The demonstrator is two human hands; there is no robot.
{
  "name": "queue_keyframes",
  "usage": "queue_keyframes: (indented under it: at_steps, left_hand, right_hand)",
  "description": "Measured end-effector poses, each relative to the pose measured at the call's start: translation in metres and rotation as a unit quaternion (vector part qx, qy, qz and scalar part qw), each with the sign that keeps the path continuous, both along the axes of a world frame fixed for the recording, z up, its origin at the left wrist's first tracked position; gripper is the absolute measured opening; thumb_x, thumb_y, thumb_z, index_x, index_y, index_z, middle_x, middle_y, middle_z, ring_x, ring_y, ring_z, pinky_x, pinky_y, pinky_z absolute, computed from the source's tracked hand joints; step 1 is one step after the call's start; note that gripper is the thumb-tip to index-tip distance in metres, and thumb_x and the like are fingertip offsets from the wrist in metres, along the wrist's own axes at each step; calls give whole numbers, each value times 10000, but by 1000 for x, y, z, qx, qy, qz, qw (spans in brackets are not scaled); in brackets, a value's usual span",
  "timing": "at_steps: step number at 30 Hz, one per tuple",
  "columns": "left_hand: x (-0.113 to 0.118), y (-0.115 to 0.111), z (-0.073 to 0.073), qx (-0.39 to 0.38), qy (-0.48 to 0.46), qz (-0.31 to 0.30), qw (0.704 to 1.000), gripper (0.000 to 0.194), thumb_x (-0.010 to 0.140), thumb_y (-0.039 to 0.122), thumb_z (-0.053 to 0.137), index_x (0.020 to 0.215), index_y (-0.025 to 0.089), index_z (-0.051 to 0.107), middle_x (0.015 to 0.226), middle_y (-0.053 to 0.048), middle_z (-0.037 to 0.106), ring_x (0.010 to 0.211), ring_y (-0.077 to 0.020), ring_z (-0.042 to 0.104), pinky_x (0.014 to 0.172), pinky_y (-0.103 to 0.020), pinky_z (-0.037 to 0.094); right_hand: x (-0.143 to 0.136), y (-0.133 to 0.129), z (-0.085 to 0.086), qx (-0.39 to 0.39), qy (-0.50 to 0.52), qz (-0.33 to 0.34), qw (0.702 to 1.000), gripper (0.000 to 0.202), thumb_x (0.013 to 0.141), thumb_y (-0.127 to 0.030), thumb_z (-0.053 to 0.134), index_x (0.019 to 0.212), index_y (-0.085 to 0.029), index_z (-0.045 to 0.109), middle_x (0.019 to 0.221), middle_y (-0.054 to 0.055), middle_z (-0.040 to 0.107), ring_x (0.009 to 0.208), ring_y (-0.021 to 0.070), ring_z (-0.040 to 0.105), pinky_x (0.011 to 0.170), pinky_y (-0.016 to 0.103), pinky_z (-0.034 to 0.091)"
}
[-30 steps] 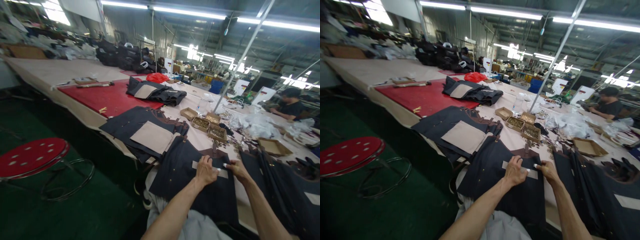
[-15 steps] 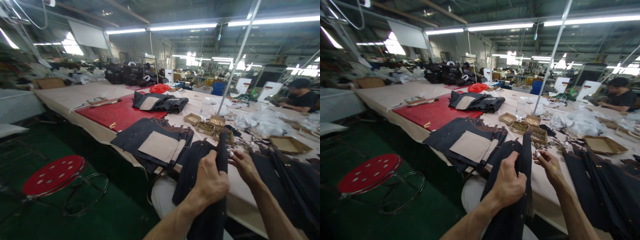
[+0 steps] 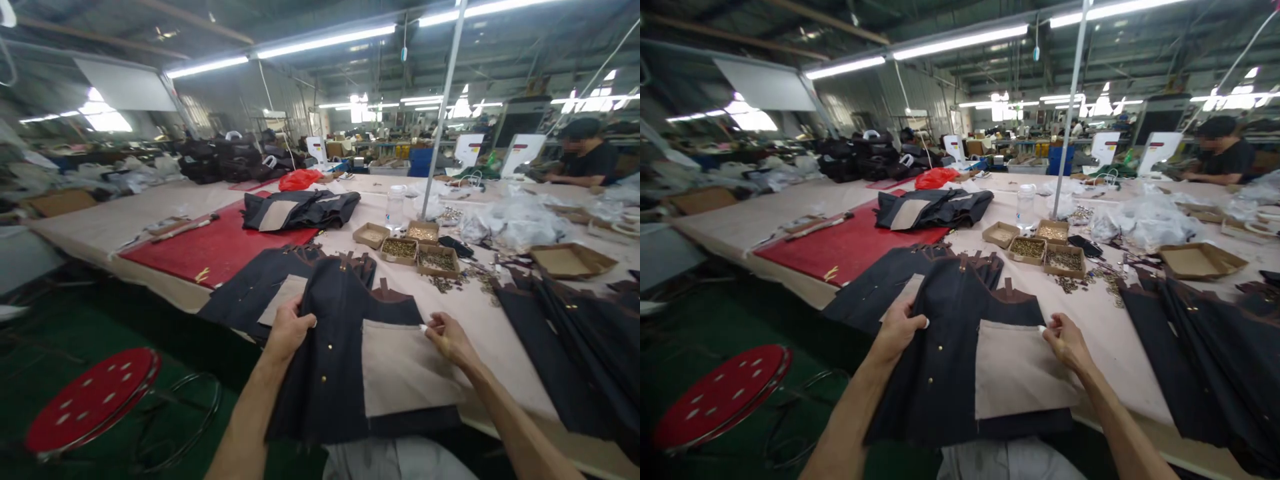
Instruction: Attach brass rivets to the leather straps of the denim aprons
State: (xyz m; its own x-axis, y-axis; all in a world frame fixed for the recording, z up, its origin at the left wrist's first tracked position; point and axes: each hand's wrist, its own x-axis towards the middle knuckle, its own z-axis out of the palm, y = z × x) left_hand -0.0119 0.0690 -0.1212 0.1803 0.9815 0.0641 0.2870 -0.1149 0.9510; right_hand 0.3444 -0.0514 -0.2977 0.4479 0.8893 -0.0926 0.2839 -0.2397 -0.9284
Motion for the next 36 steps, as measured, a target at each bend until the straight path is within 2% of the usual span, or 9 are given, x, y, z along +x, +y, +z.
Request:
queue_keyframes:
  at_steps: [3, 5, 10, 13, 18, 23, 26, 30, 36]
  left_hand:
    - [-15, 25, -34, -52, 15, -7, 999, 494, 519, 127, 535, 982, 110, 706, 680, 19, 673, 646, -193, 642, 559, -254, 525]
    - [-24, 34, -45, -54, 52, 21, 997, 456, 522, 114, 525, 943, 113, 702, 648, 26, 656, 605, -178, 622, 524, -236, 495]
    - [-32, 47, -50, -51, 113, 27, 992, 414, 567, 112, 545, 954, 127, 689, 732, 2, 698, 695, -203, 661, 616, -265, 542]
    - [-23, 50, -53, -33, 196, 17, 980, 415, 611, 110, 575, 1014, 141, 672, 838, -23, 714, 841, -243, 678, 767, -315, 569]
    - [39, 29, -72, 165, 396, 78, 900, 463, 756, 99, 579, 1218, 112, 590, 1190, -171, 643, 1149, -340, 589, 1033, -482, 458]
    - [135, -7, -115, 254, 325, -174, 894, 453, 851, 150, 550, 1301, 191, 577, 1359, -111, 591, 1266, -259, 544, 1130, -431, 414]
    - [174, -14, -144, 261, 323, -227, 881, 524, 895, 249, 578, 1415, 210, 526, 1536, -107, 474, 1425, -275, 423, 1218, -480, 309]
    - [195, -14, -166, 248, 336, -217, 882, 575, 955, 375, 547, 1500, 219, 453, 1618, -92, 378, 1516, -296, 291, 1248, -522, 236]
    - [196, -18, -167, 245, 339, -199, 886, 598, 956, 418, 547, 1511, 216, 448, 1629, -76, 363, 1520, -299, 269, 1257, -500, 219]
  right_hand:
    - [-4, 16, -15, -43, -178, -28, 983, 551, 778, -475, 714, 1220, -174, 580, 1041, 123, 705, 891, 264, 682, 777, 341, 496]
    - [-7, 23, -19, -62, -238, -30, 969, 548, 792, -430, 704, 1255, -166, 573, 1037, 134, 719, 943, 285, 685, 777, 332, 475]
    - [1, 28, -23, -69, -208, 28, 975, 448, 785, -236, 657, 1223, -183, 583, 778, 40, 728, 764, 229, 689, 714, 295, 440]
    - [21, 18, -29, -75, -201, 12, 977, 463, 763, -202, 649, 1222, -187, 589, 752, 25, 724, 732, 218, 683, 691, 290, 439]
    - [69, 17, -35, -110, -191, 25, 975, 368, 749, -228, 658, 1113, -172, 661, 760, 34, 736, 736, 211, 683, 671, 274, 446]
    - [121, 66, -22, -97, -266, -45, 958, 212, 802, -267, 625, 963, -173, 727, 873, 77, 761, 835, 226, 692, 742, 266, 459]
    - [141, 93, -16, -111, -320, -61, 939, 188, 813, -257, 615, 930, -195, 748, 893, 77, 766, 867, 231, 688, 744, 264, 442]
    - [154, 109, -21, -127, -355, -14, 926, 174, 806, -233, 609, 896, -211, 756, 894, 73, 763, 842, 221, 677, 717, 261, 416]
    - [169, 109, -33, -158, -387, 67, 906, 137, 785, -176, 592, 838, -171, 718, 841, 107, 741, 852, 237, 661, 719, 267, 395]
